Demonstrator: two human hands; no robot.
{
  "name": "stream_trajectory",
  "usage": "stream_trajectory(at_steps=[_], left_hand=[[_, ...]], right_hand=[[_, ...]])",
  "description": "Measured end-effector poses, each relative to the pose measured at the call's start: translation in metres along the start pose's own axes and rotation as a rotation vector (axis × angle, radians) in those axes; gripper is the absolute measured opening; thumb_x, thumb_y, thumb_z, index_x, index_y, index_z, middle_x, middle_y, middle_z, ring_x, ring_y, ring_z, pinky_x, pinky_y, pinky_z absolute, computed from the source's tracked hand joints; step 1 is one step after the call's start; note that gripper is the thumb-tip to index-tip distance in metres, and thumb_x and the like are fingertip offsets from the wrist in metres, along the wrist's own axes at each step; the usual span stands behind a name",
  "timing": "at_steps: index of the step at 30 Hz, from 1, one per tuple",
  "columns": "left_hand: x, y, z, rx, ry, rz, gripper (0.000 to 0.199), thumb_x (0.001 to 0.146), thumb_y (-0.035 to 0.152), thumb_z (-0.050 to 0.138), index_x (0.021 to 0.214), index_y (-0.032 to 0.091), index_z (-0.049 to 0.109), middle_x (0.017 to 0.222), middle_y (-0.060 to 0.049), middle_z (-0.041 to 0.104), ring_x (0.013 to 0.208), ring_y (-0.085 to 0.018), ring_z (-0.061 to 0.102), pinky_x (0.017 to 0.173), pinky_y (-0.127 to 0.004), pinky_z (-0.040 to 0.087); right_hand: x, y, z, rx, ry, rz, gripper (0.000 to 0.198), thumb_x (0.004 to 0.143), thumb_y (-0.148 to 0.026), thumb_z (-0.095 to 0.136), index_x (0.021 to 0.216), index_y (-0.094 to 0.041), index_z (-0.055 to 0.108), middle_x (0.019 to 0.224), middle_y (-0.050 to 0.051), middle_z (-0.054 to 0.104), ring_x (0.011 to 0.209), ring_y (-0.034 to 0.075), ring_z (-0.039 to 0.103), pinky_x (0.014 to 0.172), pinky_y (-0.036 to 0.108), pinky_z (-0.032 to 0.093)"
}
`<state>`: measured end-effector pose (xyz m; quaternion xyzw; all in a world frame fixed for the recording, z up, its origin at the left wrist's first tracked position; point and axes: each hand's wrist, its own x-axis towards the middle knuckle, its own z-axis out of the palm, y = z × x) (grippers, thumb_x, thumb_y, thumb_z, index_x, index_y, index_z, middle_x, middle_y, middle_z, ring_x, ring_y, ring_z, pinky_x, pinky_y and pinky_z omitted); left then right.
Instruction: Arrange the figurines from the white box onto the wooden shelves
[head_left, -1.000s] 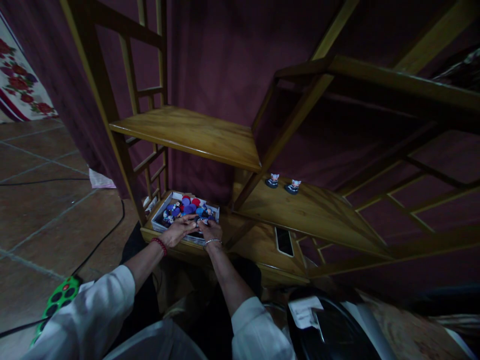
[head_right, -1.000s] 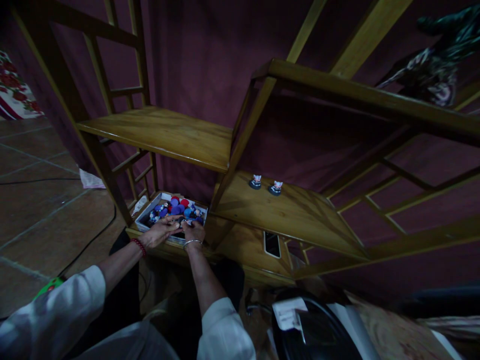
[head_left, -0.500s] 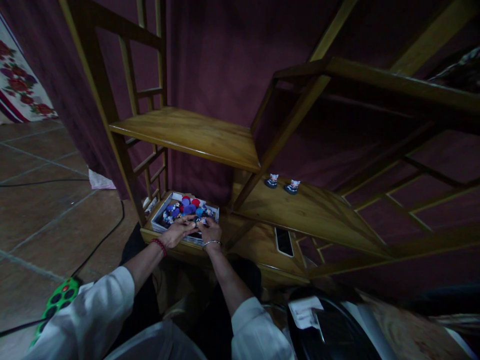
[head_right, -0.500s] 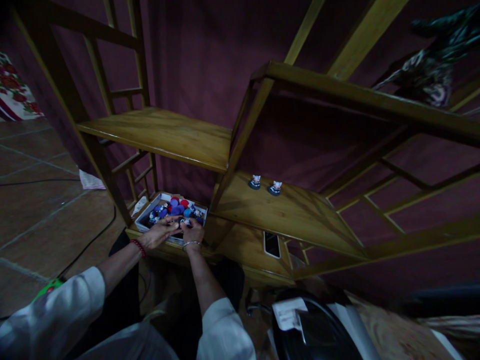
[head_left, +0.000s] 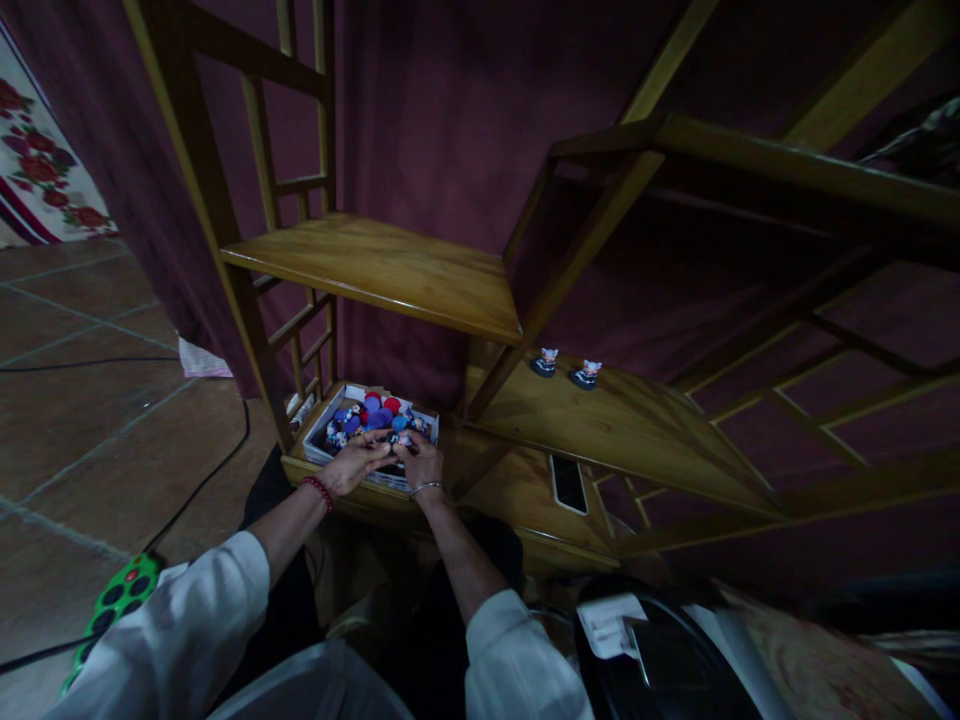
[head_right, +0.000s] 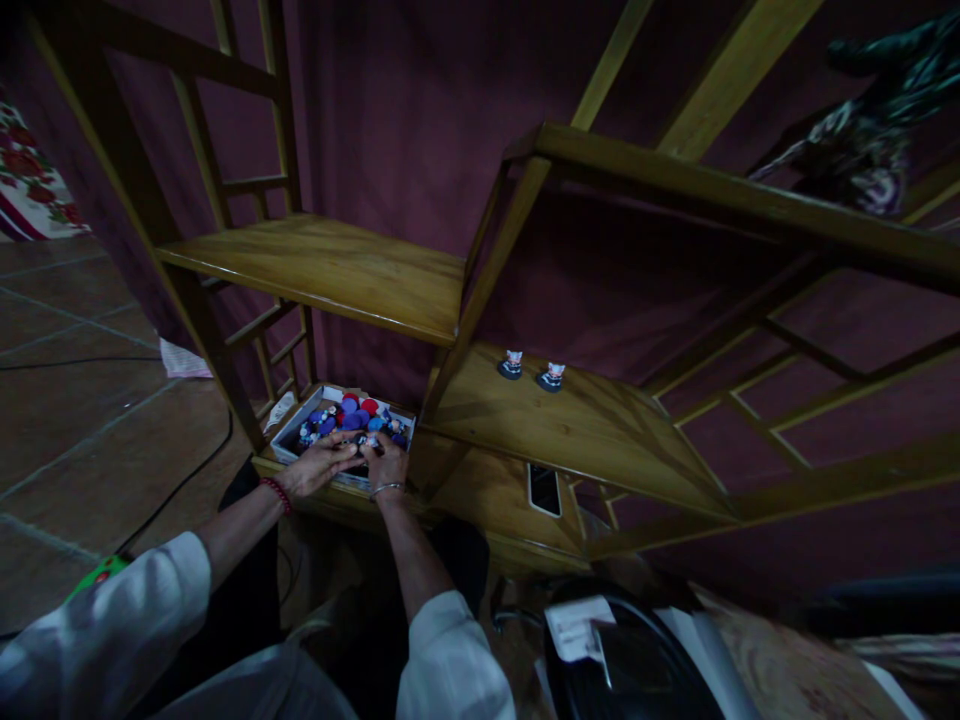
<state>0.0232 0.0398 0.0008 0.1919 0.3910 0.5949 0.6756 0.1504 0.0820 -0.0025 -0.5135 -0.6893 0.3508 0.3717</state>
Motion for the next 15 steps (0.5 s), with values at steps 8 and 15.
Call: stream_trajectory(at_steps=[8,15], left_hand=[[-0.0006,0.0003,-0.0008,-0.023,0.0,-0.011,0.023,0.067,-0.001,0.062,0.085,0.012,0.063,0.084,-0.004,0.065,0.081,-0.014,0.061,0.089,-0.038,0.046],[0.002,0.002,0.0078,-0.062,0.051,-0.007,0.03,0.071,-0.001,0.056,0.096,0.014,0.062,0.085,-0.004,0.065,0.08,-0.013,0.061,0.087,-0.036,0.047]], right_hand=[[0.0029,0.0028,-0.0024,-0.049,-0.058,-0.043,0.022,0.069,-0.027,0.054,0.088,-0.024,0.064,0.079,-0.002,0.067,0.07,0.014,0.061,0.069,0.024,0.048],[0.0024,0.001,-0.0018,-0.053,-0.034,-0.047,0.029,0.071,-0.024,0.054,0.1,-0.025,0.06,0.089,0.0,0.067,0.081,0.015,0.062,0.077,0.027,0.048]])
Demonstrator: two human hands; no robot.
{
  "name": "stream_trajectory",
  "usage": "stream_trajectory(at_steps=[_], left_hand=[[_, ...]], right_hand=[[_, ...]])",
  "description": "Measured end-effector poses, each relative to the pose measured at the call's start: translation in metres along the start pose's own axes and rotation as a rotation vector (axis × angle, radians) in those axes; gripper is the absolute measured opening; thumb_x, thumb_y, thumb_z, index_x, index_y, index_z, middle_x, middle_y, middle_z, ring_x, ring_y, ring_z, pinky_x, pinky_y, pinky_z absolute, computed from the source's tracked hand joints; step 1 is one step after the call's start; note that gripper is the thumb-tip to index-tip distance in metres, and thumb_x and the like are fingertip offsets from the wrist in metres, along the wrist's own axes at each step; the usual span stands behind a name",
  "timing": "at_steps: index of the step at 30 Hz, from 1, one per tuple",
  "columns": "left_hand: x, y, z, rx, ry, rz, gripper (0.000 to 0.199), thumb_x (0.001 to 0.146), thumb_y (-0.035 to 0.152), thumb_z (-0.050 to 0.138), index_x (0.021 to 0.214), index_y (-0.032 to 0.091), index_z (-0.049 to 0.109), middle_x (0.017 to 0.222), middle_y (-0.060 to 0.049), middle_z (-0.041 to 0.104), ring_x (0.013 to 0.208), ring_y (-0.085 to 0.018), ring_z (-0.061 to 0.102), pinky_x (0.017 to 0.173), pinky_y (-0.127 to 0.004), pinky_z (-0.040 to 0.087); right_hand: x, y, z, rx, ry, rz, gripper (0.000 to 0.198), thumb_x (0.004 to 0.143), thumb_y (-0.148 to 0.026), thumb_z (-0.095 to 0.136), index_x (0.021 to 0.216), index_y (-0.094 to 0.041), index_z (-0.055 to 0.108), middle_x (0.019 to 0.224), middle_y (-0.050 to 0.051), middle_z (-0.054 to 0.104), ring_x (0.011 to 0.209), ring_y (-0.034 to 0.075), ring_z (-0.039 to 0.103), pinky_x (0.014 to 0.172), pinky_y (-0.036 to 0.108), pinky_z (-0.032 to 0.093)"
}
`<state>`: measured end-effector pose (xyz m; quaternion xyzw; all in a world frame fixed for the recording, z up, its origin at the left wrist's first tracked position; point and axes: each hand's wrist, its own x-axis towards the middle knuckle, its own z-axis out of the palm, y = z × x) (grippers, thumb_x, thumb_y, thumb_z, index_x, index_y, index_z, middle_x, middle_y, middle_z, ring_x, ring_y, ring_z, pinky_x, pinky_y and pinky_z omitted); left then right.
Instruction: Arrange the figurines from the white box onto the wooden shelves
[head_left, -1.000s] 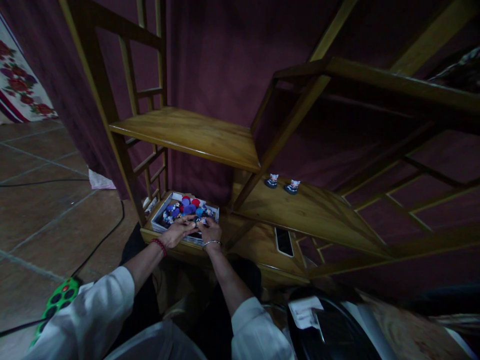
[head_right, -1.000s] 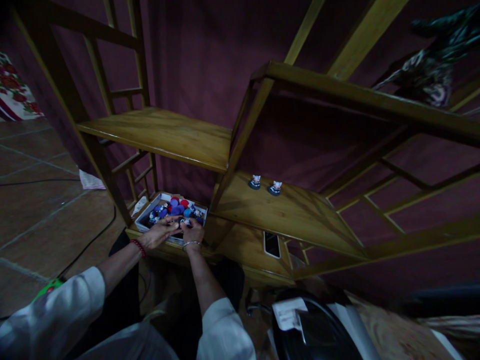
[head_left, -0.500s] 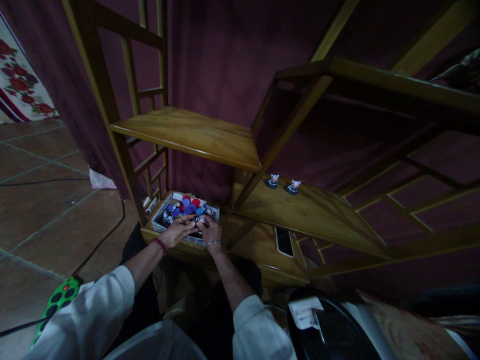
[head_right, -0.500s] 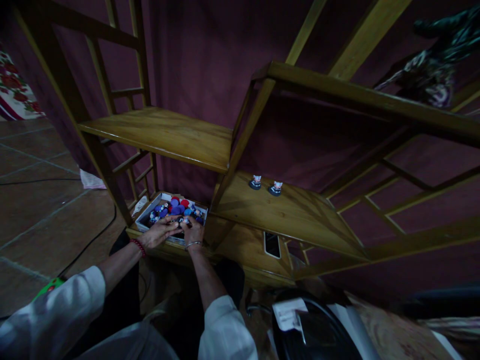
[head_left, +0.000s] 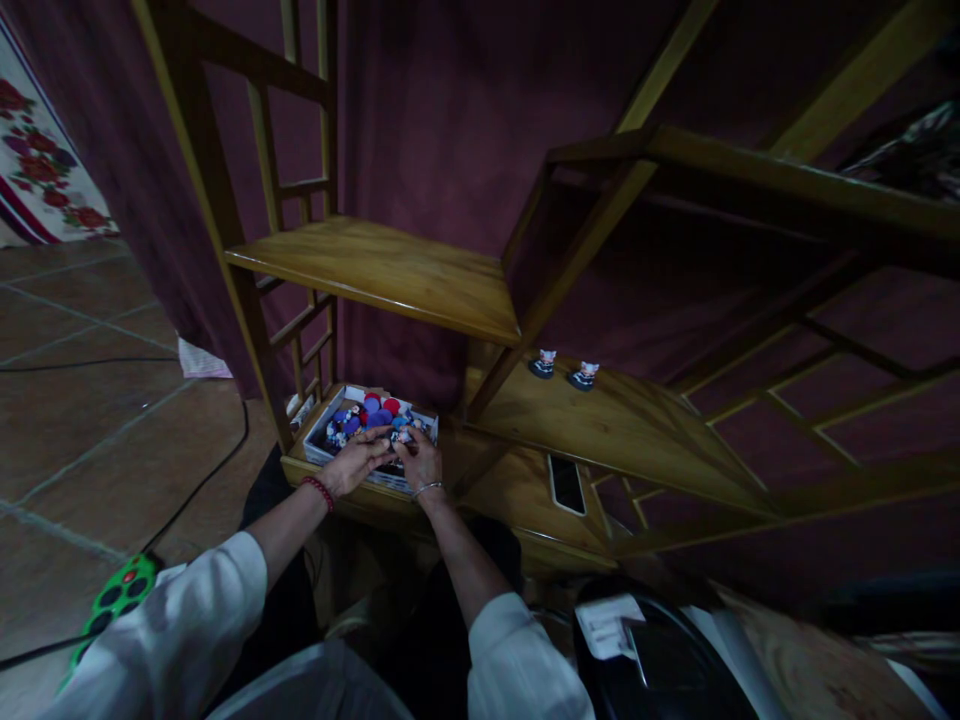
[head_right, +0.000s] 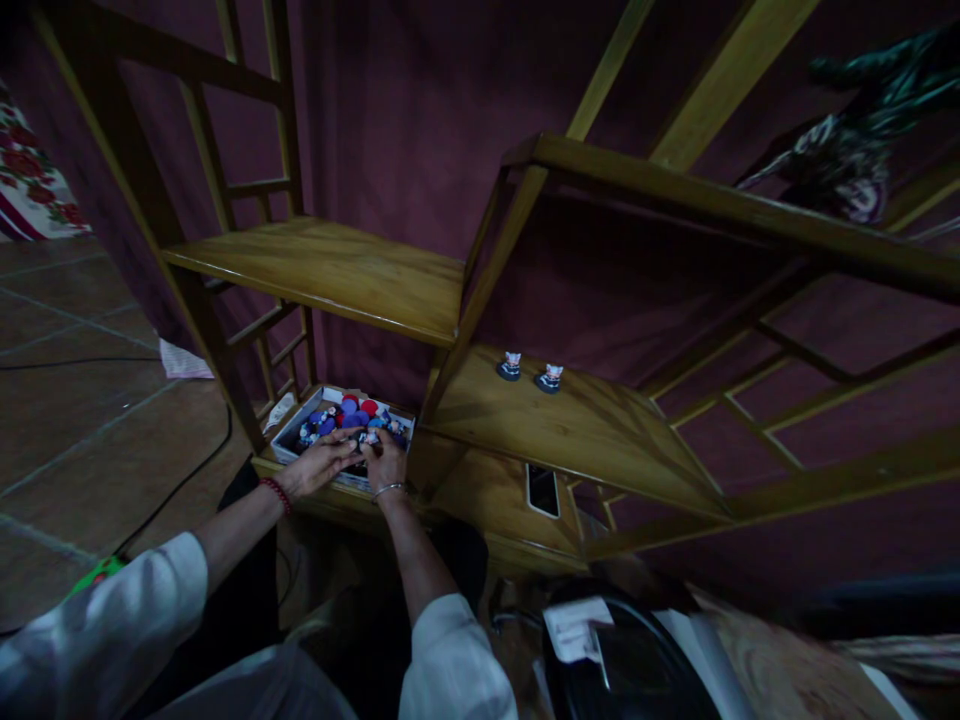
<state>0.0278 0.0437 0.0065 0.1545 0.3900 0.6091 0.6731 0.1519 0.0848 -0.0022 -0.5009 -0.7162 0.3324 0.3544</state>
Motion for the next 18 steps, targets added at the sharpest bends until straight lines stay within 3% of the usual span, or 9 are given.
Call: stream_trajectory(at_steps=[5,18], left_hand=[[0.001,-0.001,0.005,-0.009,0.039,0.006,0.031,0.074,-0.001,0.051,0.1,0.014,0.06,0.08,-0.004,0.064,0.076,-0.012,0.061,0.086,-0.035,0.048],[-0.009,-0.001,0.016,0.011,0.044,-0.02,0.029,0.076,-0.001,0.048,0.101,0.011,0.057,0.075,-0.005,0.064,0.071,-0.013,0.062,0.08,-0.034,0.051]], right_hand=[[-0.001,-0.001,0.002,0.024,0.035,-0.003,0.037,0.07,-0.023,0.055,0.107,-0.025,0.057,0.097,0.002,0.065,0.085,0.015,0.062,0.08,0.028,0.048],[-0.008,-0.01,-0.013,-0.021,0.037,-0.004,0.032,0.071,-0.028,0.056,0.102,-0.02,0.061,0.09,0.003,0.068,0.079,0.016,0.063,0.075,0.027,0.049]])
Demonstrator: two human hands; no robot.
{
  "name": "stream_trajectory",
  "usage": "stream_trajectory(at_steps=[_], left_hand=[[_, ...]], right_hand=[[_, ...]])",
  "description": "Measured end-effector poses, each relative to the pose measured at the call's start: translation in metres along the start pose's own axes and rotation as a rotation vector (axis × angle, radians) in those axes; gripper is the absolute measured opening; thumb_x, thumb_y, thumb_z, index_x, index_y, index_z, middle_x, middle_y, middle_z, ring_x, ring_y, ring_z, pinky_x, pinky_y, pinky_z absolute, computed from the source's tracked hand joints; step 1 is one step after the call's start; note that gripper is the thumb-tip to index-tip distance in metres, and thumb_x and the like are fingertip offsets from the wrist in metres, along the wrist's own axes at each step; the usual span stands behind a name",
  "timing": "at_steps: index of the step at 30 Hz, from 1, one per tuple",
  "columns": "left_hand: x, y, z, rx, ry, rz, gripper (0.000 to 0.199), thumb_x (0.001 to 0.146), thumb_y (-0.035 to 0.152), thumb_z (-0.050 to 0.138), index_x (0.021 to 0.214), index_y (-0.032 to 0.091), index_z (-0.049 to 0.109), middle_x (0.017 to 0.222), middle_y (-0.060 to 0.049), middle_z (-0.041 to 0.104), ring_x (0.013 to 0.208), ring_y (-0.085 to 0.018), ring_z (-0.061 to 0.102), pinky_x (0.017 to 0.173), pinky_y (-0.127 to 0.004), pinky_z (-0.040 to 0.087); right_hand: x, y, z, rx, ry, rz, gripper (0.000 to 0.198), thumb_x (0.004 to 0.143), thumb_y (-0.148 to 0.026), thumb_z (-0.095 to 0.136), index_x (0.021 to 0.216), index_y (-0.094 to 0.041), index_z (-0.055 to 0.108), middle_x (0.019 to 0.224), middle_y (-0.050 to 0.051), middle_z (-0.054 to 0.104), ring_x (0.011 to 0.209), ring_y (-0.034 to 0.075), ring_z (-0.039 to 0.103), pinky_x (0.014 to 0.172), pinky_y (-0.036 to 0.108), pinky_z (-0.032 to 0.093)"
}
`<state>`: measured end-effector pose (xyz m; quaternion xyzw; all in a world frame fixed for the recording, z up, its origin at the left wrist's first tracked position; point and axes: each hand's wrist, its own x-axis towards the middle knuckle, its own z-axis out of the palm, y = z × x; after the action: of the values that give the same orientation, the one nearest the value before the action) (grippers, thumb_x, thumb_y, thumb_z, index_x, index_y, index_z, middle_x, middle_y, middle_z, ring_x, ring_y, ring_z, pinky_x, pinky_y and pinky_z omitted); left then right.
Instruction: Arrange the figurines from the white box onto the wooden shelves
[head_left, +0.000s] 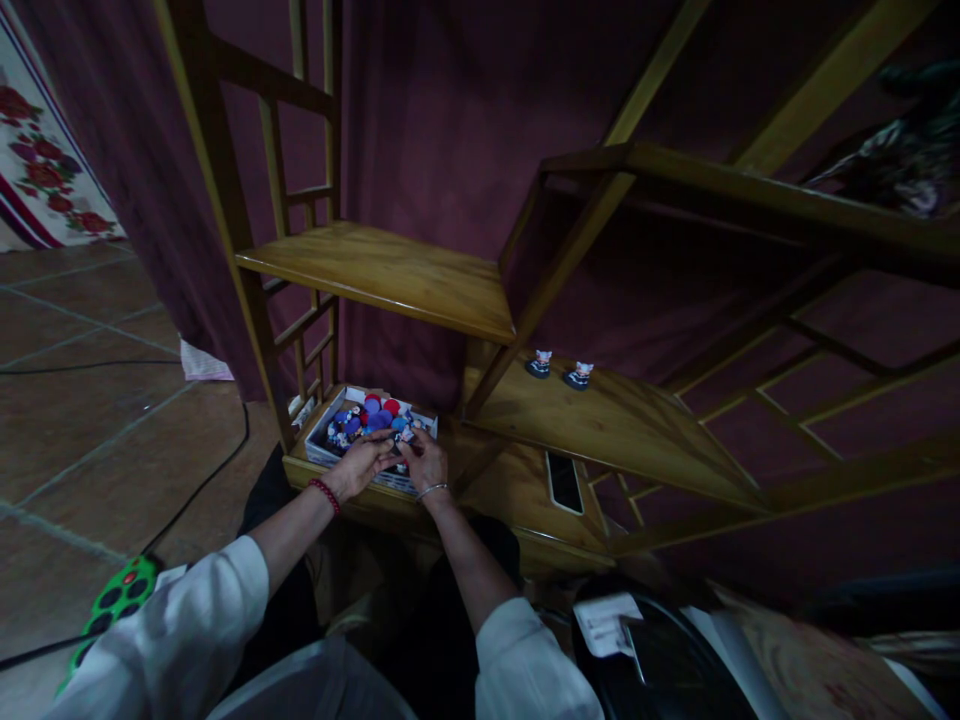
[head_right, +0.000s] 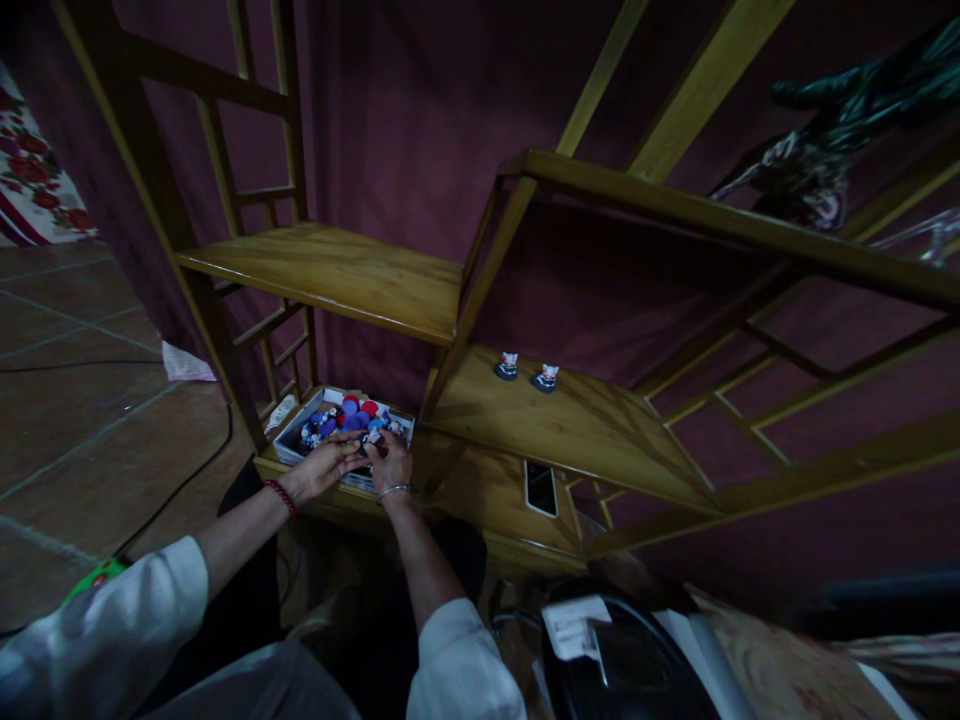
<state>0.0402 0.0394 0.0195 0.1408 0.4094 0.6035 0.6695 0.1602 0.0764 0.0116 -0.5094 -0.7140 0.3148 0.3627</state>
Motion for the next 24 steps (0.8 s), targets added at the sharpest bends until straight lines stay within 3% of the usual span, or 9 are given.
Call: stream_trajectory(at_steps=[6,24], left_hand=[[-0.007,0.001,0.01,-0.003,0.02,-0.014,0.02,0.074,-0.003,0.049,0.086,0.01,0.058,0.075,-0.006,0.064,0.072,-0.015,0.063,0.075,-0.033,0.053],[-0.03,0.004,0.023,0.086,0.015,0.046,0.021,0.07,-0.003,0.052,0.08,0.012,0.062,0.071,-0.003,0.062,0.072,-0.011,0.061,0.073,-0.028,0.052]], right_hand=[[-0.005,-0.005,-0.009,-0.034,0.028,-0.016,0.03,0.07,-0.026,0.058,0.099,-0.021,0.063,0.089,0.002,0.068,0.077,0.015,0.062,0.075,0.026,0.048],[-0.008,-0.006,-0.016,-0.076,-0.034,-0.054,0.028,0.07,-0.024,0.061,0.098,-0.023,0.063,0.087,0.001,0.068,0.077,0.015,0.063,0.074,0.026,0.048]])
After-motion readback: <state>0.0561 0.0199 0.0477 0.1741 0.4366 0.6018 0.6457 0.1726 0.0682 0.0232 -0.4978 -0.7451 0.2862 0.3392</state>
